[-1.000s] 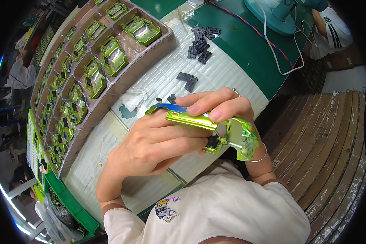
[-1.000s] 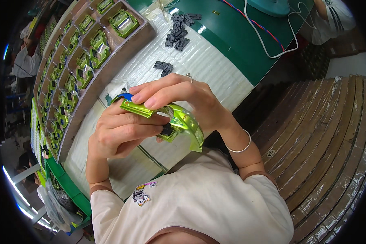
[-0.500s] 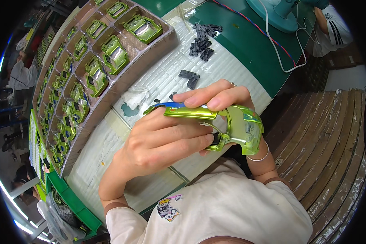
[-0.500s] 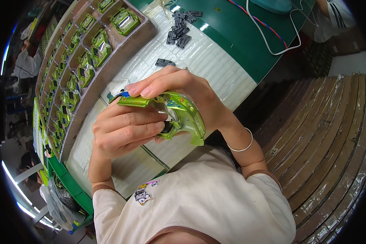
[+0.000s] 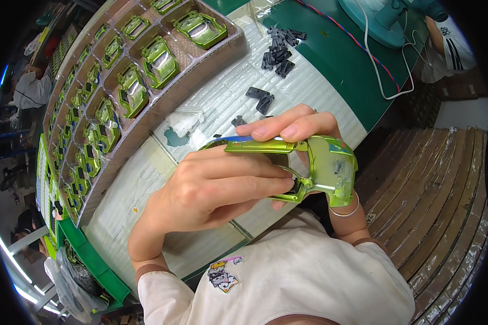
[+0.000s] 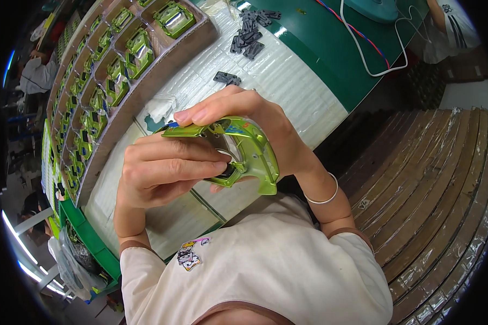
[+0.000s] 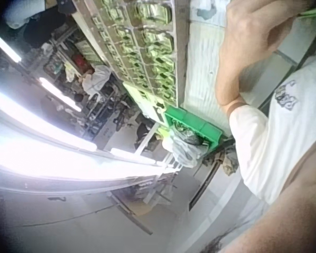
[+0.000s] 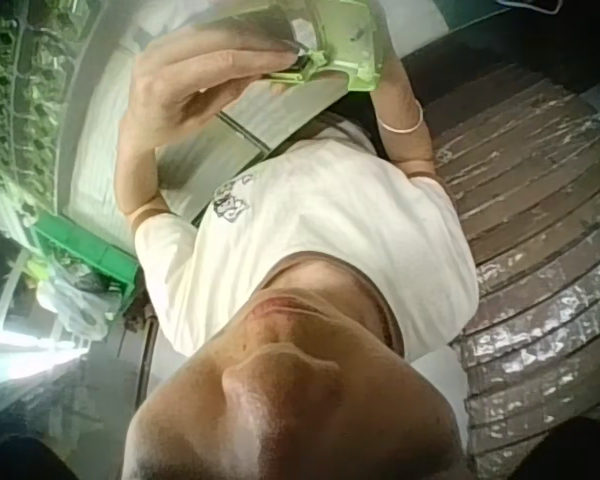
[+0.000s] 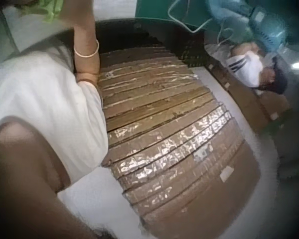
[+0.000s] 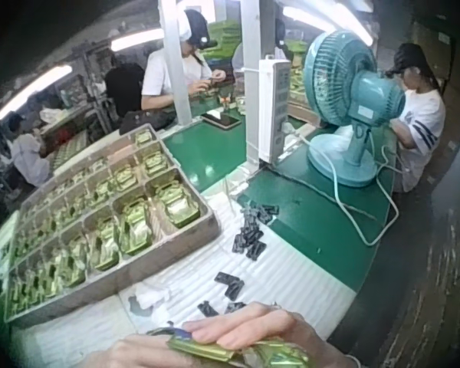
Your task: The person assembles small green toy cars by inserting black plastic components into the car bodies. They handle each car one at a time, insert the parts, and place the completed units into a tray on the table.
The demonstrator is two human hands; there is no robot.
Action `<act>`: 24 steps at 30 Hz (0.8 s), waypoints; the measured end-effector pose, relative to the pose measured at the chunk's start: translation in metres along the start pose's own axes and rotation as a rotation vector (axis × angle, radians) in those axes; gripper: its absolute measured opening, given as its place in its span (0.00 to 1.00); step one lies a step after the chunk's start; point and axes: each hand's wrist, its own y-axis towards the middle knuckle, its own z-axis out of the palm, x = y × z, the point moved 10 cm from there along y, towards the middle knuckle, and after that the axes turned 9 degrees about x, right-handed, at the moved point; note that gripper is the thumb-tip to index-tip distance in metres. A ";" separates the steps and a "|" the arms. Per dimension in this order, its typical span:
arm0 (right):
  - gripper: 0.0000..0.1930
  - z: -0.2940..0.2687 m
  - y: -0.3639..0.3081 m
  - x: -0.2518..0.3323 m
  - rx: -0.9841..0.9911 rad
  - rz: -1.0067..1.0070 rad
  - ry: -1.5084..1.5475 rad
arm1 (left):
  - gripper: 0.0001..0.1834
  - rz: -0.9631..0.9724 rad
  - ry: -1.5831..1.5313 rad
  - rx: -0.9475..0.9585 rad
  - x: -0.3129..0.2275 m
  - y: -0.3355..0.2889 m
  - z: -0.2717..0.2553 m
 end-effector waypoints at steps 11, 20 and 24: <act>0.35 0.002 -0.001 -0.001 -0.033 0.019 0.030 | 0.16 0.050 0.038 -0.050 -0.007 -0.001 -0.003; 0.34 0.003 -0.001 -0.003 -0.049 0.014 0.066 | 0.14 0.049 0.047 -0.023 -0.008 0.000 -0.001; 0.36 0.004 -0.002 -0.004 0.026 0.074 0.078 | 0.13 0.015 -0.063 -0.018 -0.006 0.003 -0.002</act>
